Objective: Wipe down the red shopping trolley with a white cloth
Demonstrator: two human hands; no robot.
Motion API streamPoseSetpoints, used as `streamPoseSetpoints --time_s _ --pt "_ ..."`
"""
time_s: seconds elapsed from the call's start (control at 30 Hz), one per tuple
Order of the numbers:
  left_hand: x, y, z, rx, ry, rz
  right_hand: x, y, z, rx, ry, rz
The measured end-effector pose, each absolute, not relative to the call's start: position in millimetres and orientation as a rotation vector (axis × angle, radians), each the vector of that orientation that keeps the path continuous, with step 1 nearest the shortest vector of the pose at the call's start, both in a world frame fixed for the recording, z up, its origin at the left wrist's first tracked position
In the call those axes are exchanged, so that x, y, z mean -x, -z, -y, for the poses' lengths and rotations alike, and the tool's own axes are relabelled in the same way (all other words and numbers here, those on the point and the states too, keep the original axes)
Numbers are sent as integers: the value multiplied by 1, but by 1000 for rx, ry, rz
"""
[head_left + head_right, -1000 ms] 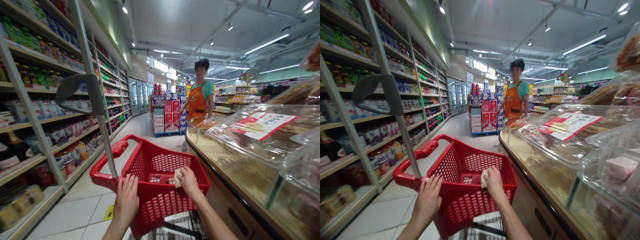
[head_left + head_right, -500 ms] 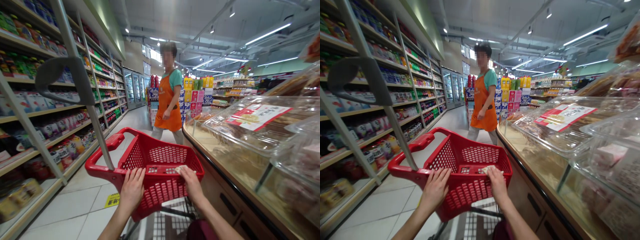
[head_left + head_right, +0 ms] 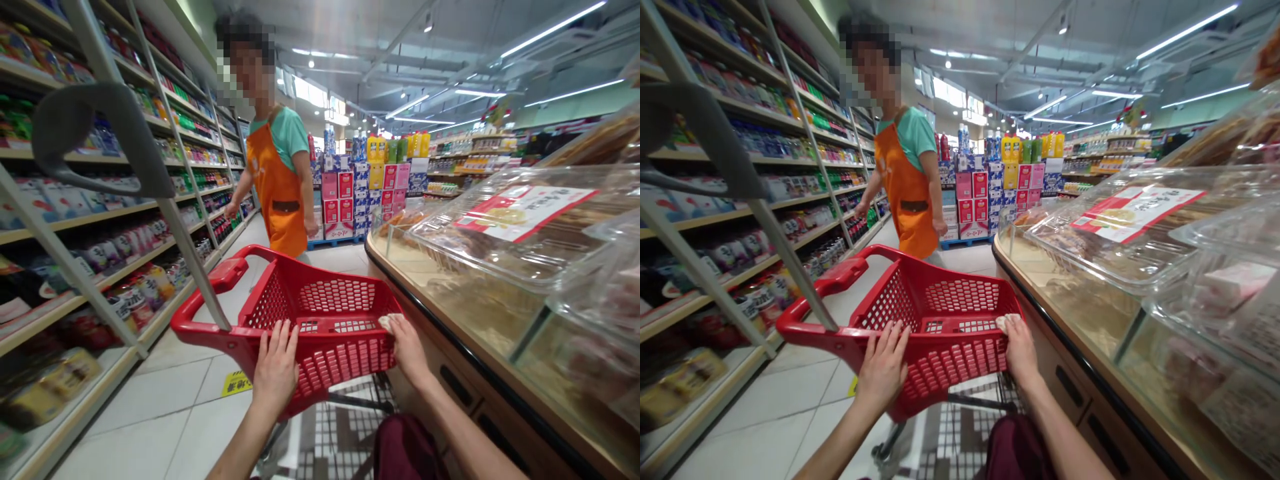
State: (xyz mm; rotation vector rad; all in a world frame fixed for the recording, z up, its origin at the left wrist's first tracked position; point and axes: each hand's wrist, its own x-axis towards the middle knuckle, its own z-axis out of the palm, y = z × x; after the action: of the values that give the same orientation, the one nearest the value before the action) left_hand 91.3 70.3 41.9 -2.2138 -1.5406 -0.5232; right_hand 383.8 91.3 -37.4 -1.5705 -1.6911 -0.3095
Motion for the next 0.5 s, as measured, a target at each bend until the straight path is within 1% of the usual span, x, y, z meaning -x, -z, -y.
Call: streamPoseSetpoints --time_s 0.1,0.27,0.33,0.43,0.5 --pt "-96 -40 -70 2193 547 1549 -380 38 -91 1667 305 1613" --pt "-96 -37 -71 2177 557 1553 -327 34 -92 1414 208 1835" --pt "-96 -35 -72 2184 543 1568 -343 33 -92 1430 159 1833" --pt "-97 -33 -71 2181 531 1595 -388 29 -95 1656 175 1669" --pt "-99 -32 -71 2171 533 1609 -394 27 -96 1749 203 1629"
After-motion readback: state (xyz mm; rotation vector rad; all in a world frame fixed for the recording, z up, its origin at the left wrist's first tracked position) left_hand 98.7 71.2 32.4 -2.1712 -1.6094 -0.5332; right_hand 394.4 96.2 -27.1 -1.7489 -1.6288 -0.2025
